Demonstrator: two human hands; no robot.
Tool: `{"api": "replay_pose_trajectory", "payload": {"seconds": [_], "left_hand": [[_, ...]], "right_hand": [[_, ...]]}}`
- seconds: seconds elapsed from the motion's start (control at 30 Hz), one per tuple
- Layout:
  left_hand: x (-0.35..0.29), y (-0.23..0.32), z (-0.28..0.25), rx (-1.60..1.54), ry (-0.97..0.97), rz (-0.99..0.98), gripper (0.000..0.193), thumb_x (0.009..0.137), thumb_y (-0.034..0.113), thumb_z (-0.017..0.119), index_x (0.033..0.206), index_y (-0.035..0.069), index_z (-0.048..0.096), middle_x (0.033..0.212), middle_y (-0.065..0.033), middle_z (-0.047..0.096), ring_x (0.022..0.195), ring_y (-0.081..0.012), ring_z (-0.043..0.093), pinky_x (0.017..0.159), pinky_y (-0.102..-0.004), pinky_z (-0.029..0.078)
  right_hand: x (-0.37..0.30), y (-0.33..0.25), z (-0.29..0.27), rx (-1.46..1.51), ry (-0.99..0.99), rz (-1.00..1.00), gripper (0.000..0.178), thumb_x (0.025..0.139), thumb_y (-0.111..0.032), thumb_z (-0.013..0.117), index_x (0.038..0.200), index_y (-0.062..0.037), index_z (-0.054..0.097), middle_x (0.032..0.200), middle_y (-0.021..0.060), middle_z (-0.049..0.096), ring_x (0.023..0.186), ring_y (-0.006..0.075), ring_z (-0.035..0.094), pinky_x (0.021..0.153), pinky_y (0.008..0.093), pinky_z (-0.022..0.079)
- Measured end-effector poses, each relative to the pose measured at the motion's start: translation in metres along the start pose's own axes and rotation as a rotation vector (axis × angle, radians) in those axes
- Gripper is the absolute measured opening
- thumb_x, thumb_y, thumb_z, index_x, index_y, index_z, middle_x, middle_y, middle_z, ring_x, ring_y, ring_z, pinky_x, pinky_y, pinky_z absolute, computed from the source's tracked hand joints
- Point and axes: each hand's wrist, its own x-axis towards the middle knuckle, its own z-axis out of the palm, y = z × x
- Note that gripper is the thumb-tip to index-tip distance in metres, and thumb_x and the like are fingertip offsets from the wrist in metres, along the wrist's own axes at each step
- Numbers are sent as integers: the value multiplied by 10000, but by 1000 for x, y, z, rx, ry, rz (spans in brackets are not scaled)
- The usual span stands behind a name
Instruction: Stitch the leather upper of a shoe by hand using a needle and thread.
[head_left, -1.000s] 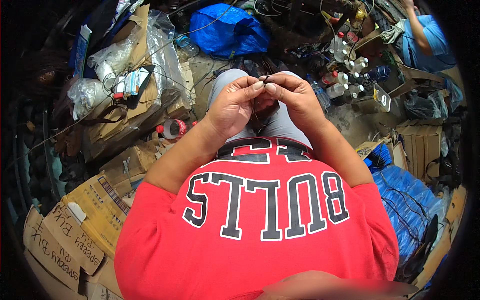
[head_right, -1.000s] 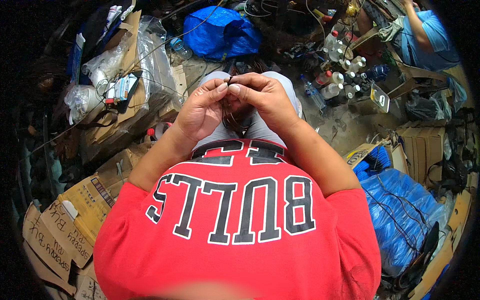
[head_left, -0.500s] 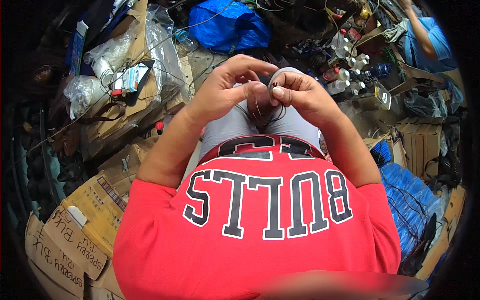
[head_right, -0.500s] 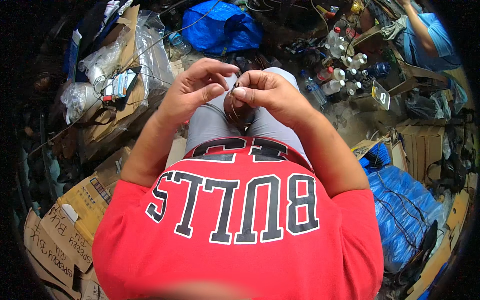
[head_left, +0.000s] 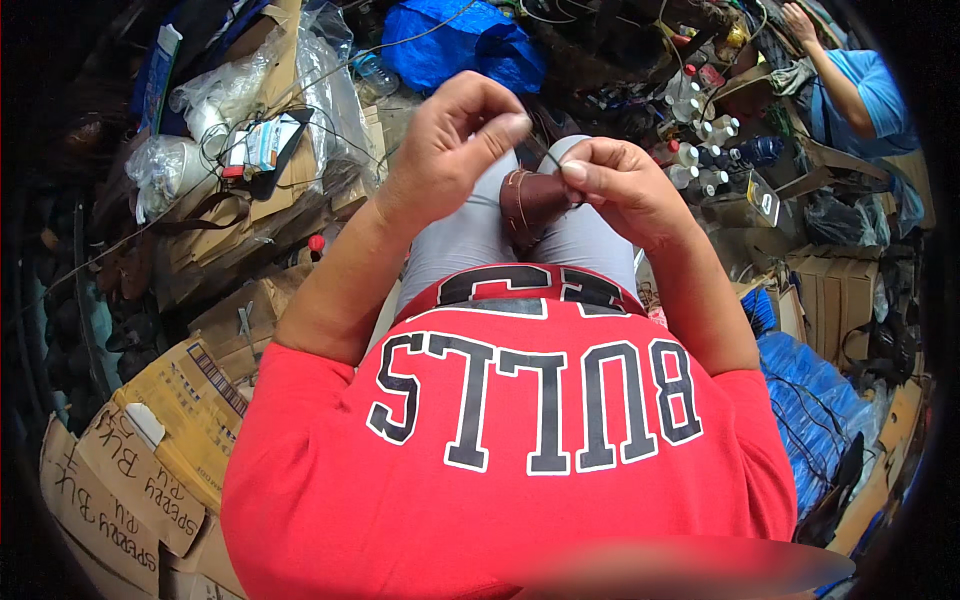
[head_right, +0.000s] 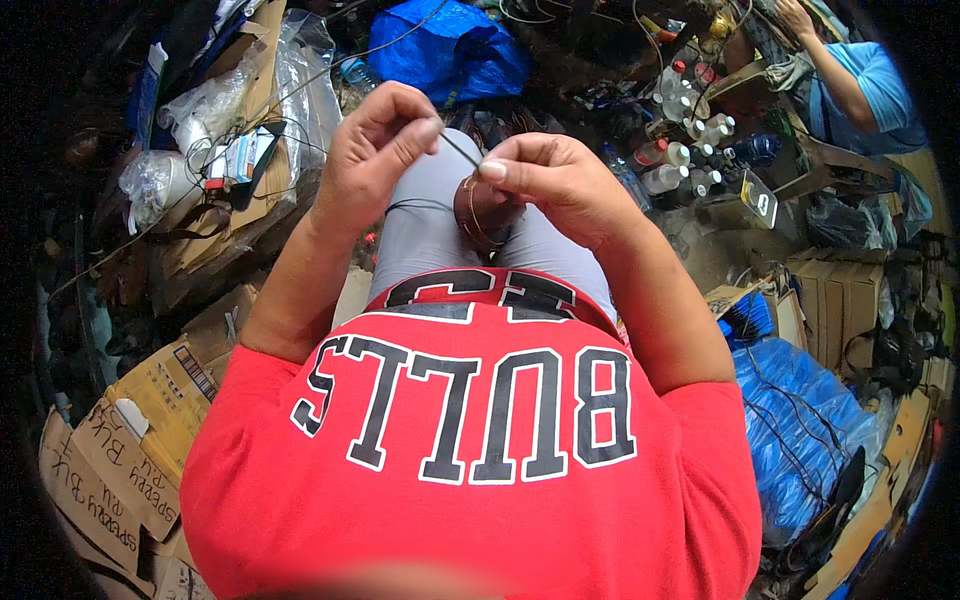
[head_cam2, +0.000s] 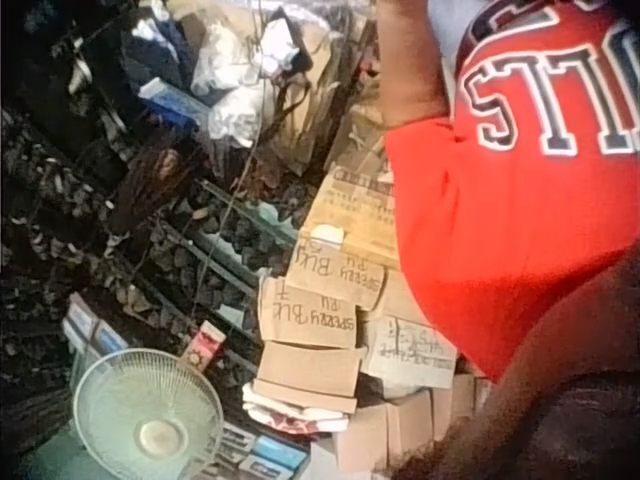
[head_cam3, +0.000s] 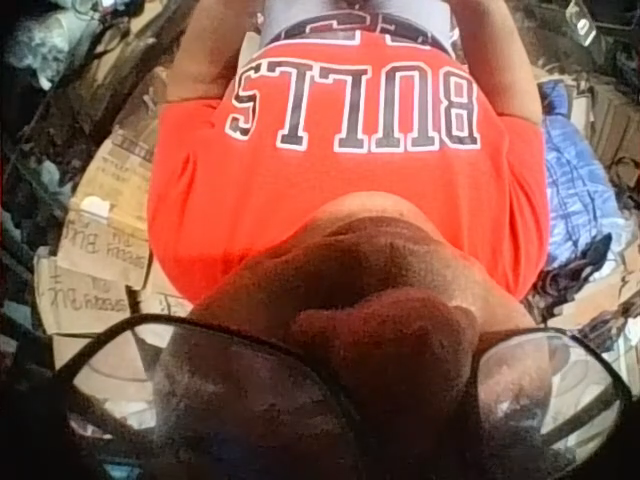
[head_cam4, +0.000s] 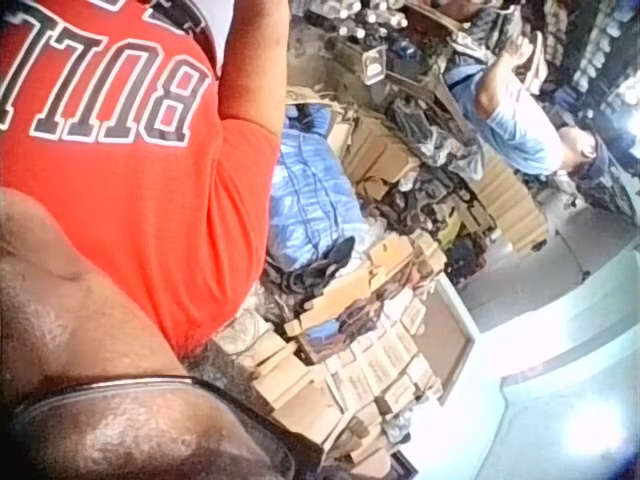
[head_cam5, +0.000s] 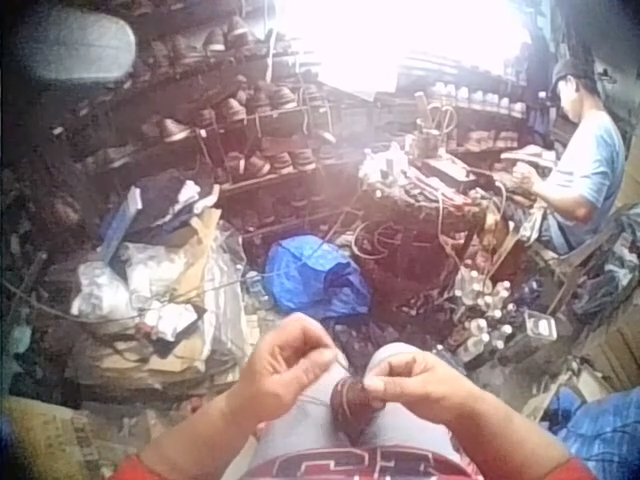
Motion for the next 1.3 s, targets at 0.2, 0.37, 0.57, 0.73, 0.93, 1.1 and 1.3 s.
{"api": "replay_pose_trajectory", "payload": {"seconds": [0.2, 0.37, 0.57, 0.73, 0.93, 1.1, 1.3], "left_hand": [[-6, -2, 18, 360, 221, 153, 69, 799, 58, 654, 801, 24, 594, 735, -24, 546, 694, -114, 506, 632, -240, 405], [-2, -3, 11, 485, 316, 203, 67, 758, 36, 663, 747, 25, 598, 738, -54, 555, 676, -146, 513, 612, -267, 411], [-3, 3, 25, 500, 311, 245, 95, 707, 49, 677, 693, 34, 584, 680, -64, 525, 591, -184, 516, 531, -308, 430], [-4, 6, 20, 453, 290, 134, 120, 743, 76, 686, 693, 28, 587, 684, -51, 531, 617, -148, 508, 555, -278, 413], [-7, 0, 16, 227, 230, -88, 108, 833, 103, 659, 801, 6, 622, 768, -18, 577, 681, -92, 536, 639, -232, 434], [-4, -7, 21, -375, 205, -211, 230, 850, 70, 635, 1066, -10, 630, 975, -99, 663, 857, -129, 632, 789, -246, 496], [-1, -18, 18, -345, 176, -244, 183, 824, 41, 659, 998, -5, 626, 898, -70, 662, 815, -117, 621, 758, -229, 494]], "right_hand": [[11, -1, 16, 465, 163, -90, 152, 884, -165, 602, 948, -30, 577, 843, 29, 608, 778, 112, 561, 711, 244, 439], [11, 3, 3, 441, 99, -80, 183, 895, -193, 586, 992, -38, 579, 764, -1, 567, 690, 111, 513, 695, 265, 443], [10, -4, 9, 521, -17, -23, 230, 876, -158, 617, 1048, -4, 612, 758, 11, 571, 679, 97, 518, 638, 236, 456], [14, 1, 11, -654, 243, -532, 167, 837, -111, 653, 971, -13, 674, 788, 33, 610, 689, 117, 582, 632, 238, 474], [10, -5, 17, -950, 317, -647, 104, 776, -78, 691, 864, -23, 678, 809, 99, 625, 692, 193, 616, 619, 272, 484], [15, 15, 9, -419, 365, -470, 152, 842, -137, 656, 883, 10, 659, 774, 29, 625, 695, 100, 578, 633, 220, 456], [13, 9, 13, -69, 323, -252, 169, 853, -162, 658, 901, 1, 666, 786, 14, 636, 684, 42, 532, 608, 184, 414]]}}
